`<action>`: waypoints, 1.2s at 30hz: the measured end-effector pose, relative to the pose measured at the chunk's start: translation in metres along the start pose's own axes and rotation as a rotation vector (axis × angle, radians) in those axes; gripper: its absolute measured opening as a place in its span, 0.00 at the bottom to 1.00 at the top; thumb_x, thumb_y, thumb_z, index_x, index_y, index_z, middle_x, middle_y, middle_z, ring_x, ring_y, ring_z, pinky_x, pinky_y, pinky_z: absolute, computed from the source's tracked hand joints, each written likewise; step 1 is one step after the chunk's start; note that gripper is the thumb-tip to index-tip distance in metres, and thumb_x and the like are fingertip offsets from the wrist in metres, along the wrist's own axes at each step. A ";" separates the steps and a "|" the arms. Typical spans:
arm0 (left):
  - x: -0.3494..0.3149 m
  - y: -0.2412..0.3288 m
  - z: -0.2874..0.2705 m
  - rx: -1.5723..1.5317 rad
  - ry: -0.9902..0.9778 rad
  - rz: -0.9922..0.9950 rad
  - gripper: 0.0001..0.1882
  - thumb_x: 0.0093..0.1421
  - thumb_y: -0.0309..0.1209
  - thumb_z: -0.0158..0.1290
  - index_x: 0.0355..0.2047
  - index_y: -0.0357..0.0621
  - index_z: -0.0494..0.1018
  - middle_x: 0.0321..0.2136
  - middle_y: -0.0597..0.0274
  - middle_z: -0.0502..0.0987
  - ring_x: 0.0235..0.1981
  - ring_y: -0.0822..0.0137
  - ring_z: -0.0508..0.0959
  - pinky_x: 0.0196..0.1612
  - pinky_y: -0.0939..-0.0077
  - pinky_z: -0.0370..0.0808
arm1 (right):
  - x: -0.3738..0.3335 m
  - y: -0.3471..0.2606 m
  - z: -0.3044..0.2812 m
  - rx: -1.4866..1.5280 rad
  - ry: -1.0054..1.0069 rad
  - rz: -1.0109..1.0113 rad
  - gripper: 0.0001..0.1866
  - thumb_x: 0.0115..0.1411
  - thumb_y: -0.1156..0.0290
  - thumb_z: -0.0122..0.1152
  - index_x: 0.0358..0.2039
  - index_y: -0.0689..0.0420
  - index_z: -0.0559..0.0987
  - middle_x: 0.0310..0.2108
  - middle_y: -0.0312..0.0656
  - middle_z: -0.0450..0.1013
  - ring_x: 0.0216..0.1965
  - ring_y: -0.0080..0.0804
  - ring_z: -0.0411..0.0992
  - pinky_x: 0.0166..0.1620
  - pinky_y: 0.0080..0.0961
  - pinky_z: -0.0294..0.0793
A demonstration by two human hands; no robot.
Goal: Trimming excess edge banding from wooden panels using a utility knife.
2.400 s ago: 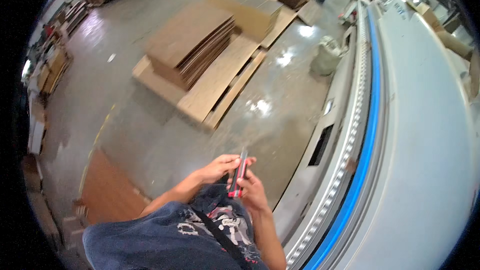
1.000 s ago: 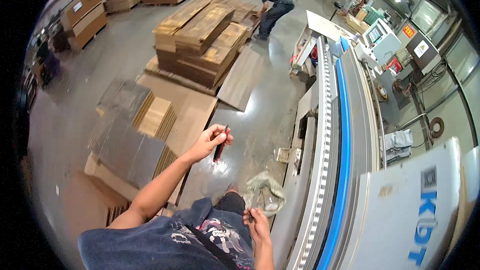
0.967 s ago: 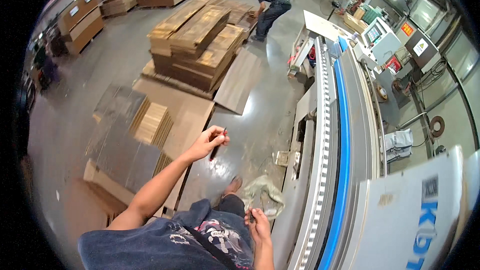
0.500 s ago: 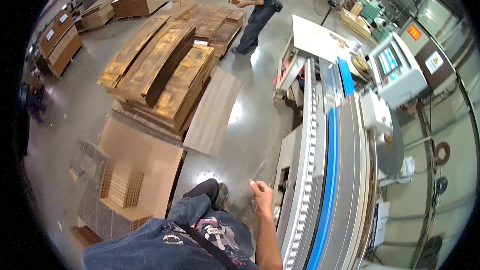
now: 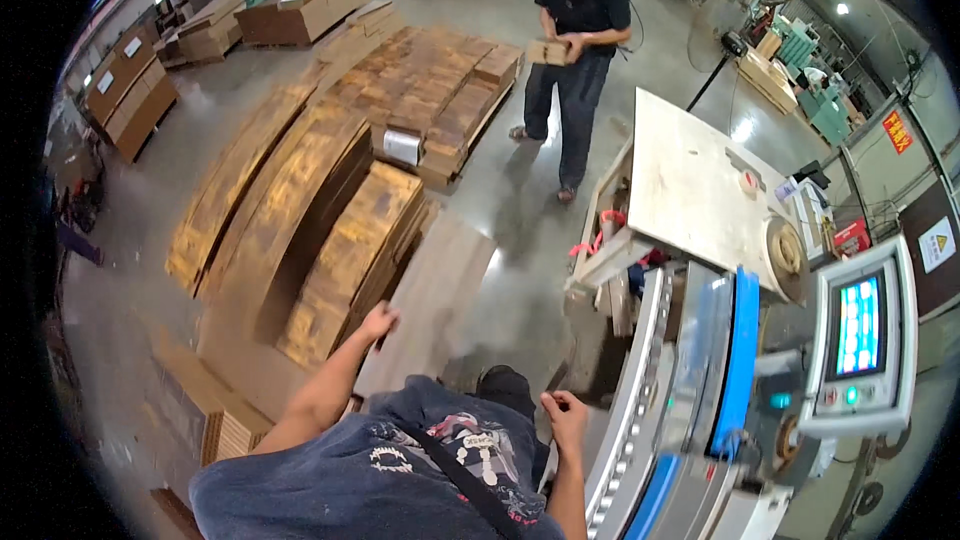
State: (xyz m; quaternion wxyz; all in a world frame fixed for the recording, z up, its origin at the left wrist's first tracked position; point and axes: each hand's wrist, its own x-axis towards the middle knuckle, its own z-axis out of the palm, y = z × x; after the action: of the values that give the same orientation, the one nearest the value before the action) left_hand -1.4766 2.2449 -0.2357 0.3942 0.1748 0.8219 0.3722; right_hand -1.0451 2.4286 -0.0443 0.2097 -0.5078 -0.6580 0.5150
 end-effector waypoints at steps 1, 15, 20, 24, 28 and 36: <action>0.057 0.020 -0.007 -0.135 0.105 0.181 0.14 0.68 0.38 0.52 0.35 0.38 0.66 0.24 0.59 0.76 0.23 0.68 0.76 0.29 0.70 0.75 | 0.036 -0.026 0.002 -0.098 -0.045 -0.058 0.14 0.56 0.65 0.72 0.30 0.65 0.82 0.24 0.32 0.76 0.26 0.18 0.70 0.32 0.18 0.69; 0.308 0.553 -0.060 -0.751 -0.019 0.399 0.17 0.73 0.44 0.42 0.46 0.42 0.67 0.36 0.59 0.78 0.33 0.68 0.80 0.32 0.75 0.77 | 0.558 -0.167 0.058 -0.427 -0.315 -0.273 0.17 0.55 0.59 0.71 0.34 0.62 0.83 0.22 0.42 0.77 0.24 0.29 0.75 0.32 0.27 0.71; 0.411 0.630 -0.114 -0.866 -0.213 0.455 0.20 0.68 0.46 0.49 0.43 0.39 0.69 0.24 0.60 0.75 0.20 0.69 0.74 0.25 0.76 0.71 | 0.702 -0.238 0.127 -0.044 -0.518 -0.075 0.15 0.57 0.65 0.72 0.31 0.65 0.80 0.24 0.28 0.71 0.29 0.16 0.67 0.34 0.16 0.67; 0.464 0.716 -0.168 -0.654 -0.767 0.669 0.27 0.52 0.44 0.70 0.40 0.32 0.77 0.24 0.62 0.76 0.22 0.74 0.75 0.22 0.76 0.70 | 0.797 -0.291 0.188 -0.050 -0.583 -0.082 0.17 0.57 0.59 0.71 0.35 0.63 0.83 0.26 0.36 0.77 0.31 0.20 0.71 0.38 0.21 0.71; 0.542 0.858 -0.199 -0.413 -1.612 1.183 0.13 0.61 0.33 0.62 0.41 0.36 0.80 0.29 0.55 0.79 0.29 0.59 0.78 0.31 0.69 0.73 | 0.908 -0.329 0.237 -0.162 -0.547 -0.051 0.19 0.58 0.54 0.69 0.39 0.59 0.84 0.29 0.42 0.80 0.32 0.30 0.76 0.41 0.28 0.73; 0.716 1.037 -0.243 -0.864 -0.928 1.318 0.07 0.62 0.33 0.61 0.30 0.44 0.79 0.25 0.63 0.75 0.25 0.63 0.75 0.27 0.68 0.67 | 1.081 -0.467 0.240 0.197 -0.316 0.169 0.12 0.62 0.66 0.66 0.37 0.63 0.83 0.28 0.28 0.74 0.33 0.16 0.68 0.39 0.17 0.67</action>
State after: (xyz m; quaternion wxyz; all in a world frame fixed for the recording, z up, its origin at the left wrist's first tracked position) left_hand -2.1218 3.2317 0.2712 0.4240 0.5779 0.1041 0.6895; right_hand -1.8767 3.2939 0.0130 0.1085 -0.4510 -0.5840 0.6661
